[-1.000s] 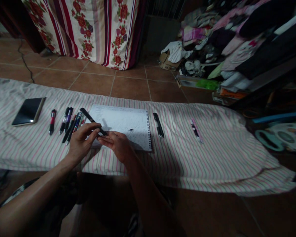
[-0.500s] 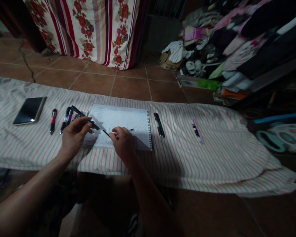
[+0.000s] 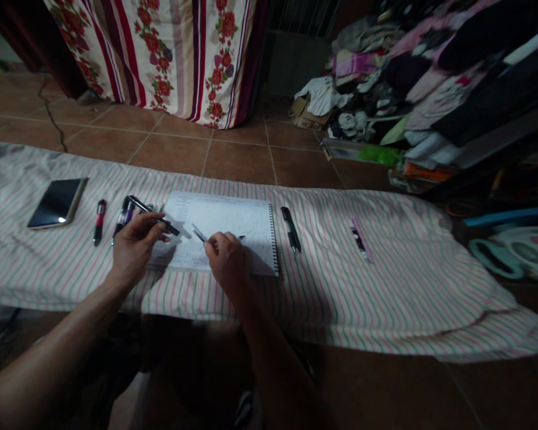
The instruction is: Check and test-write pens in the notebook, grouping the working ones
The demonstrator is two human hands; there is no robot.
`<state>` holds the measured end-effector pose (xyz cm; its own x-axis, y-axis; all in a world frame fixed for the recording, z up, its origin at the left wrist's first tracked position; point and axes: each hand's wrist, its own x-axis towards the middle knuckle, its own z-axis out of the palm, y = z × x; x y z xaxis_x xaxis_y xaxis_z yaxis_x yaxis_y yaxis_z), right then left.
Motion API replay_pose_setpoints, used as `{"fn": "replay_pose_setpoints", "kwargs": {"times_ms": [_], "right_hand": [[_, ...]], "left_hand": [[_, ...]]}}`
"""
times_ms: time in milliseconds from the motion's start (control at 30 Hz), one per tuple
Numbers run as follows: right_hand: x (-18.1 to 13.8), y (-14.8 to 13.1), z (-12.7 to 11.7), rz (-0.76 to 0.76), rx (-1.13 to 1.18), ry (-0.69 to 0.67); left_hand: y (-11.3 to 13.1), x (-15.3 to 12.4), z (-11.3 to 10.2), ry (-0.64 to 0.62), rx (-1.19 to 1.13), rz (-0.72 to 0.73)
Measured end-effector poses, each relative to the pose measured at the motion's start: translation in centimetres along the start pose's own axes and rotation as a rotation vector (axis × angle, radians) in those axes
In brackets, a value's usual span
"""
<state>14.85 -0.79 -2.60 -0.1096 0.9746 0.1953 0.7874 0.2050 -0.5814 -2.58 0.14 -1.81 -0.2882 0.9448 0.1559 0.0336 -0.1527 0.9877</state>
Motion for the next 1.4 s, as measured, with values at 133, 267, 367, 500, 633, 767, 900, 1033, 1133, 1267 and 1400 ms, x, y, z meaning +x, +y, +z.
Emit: {"fn": "replay_pose_setpoints", "kwargs": {"times_ms": [133,267,367,500,633,767,900,1033,1133,1267,1400], "right_hand": [[-0.2,0.4,-0.7,0.064,0.202,0.007],[-0.6,0.4,-1.1,0.061,0.271,-0.005],[-0.8,0.2,-1.4,0.039,0.293,-0.020],[-0.9,0.0,-1.4,-0.012,0.263,-0.050],[-0.9,0.0,-1.3,-0.045,0.223,-0.042],[-0.8,0.1,-1.1,-0.067,0.218,-0.043],[-0.8,0.0,-1.1,-0.059,0.227,-0.048],[-0.8,0.1,-1.0,-0.054,0.232,-0.056],[-0.7,0.1,-0.8,-0.063,0.218,-0.047],[-0.7,0.2,-0.7,-0.059,0.229,-0.043],[-0.7,0.0,-0.9,-0.035,0.262,-0.060]], "left_hand": [[-0.2,0.3,-0.2,0.027,-0.047,-0.031],[-0.2,0.5,-0.5,0.057,-0.074,-0.053],[-0.1,0.7,-0.7,0.073,-0.108,-0.069],[0.3,0.8,-0.6,0.092,-0.164,-0.093],[0.4,0.7,-0.4,0.093,-0.167,-0.101],[0.2,0.7,-0.4,0.087,-0.161,-0.090],[0.1,0.7,-0.4,0.088,-0.136,-0.088],[0.0,0.6,-0.3,0.079,-0.120,-0.074],[0.0,0.6,-0.2,0.070,-0.103,-0.066],[0.0,0.5,-0.3,0.068,-0.086,-0.065],[0.1,0.5,-0.2,0.072,-0.083,-0.066]]}}
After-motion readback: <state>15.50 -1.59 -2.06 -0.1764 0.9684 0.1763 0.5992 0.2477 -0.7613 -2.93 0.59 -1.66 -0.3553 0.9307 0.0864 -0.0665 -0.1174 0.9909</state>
